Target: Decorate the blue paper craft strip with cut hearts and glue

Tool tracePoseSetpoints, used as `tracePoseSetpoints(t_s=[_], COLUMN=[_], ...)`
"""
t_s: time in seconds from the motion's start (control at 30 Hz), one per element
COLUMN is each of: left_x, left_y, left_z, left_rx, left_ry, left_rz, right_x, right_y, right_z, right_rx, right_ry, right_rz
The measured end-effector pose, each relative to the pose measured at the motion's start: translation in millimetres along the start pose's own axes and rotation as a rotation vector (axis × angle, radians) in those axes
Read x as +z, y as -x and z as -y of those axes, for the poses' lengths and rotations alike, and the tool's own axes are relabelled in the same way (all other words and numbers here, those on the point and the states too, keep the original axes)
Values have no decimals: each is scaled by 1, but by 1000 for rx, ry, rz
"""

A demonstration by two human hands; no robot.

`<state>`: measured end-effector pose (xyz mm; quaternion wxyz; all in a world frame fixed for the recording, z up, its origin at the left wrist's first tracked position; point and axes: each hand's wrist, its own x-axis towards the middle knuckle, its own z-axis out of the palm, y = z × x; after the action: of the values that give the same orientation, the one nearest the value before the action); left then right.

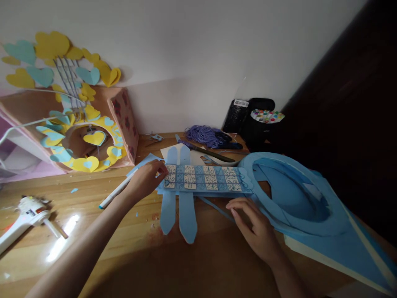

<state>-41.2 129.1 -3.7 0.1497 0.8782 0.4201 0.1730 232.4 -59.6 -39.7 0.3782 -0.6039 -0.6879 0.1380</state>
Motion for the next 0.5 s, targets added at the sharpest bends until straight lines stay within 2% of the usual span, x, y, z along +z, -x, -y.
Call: tracePoseSetpoints(t_s=[0.5], left_x=[2], left_y=[0], left_z=[5], left_rx=[21], left_ry=[-7], left_rz=[-10], right_x=[0], right_y=[-1], right_z=[1], right_rx=[-30], right_ry=[11], right_rz=[-17])
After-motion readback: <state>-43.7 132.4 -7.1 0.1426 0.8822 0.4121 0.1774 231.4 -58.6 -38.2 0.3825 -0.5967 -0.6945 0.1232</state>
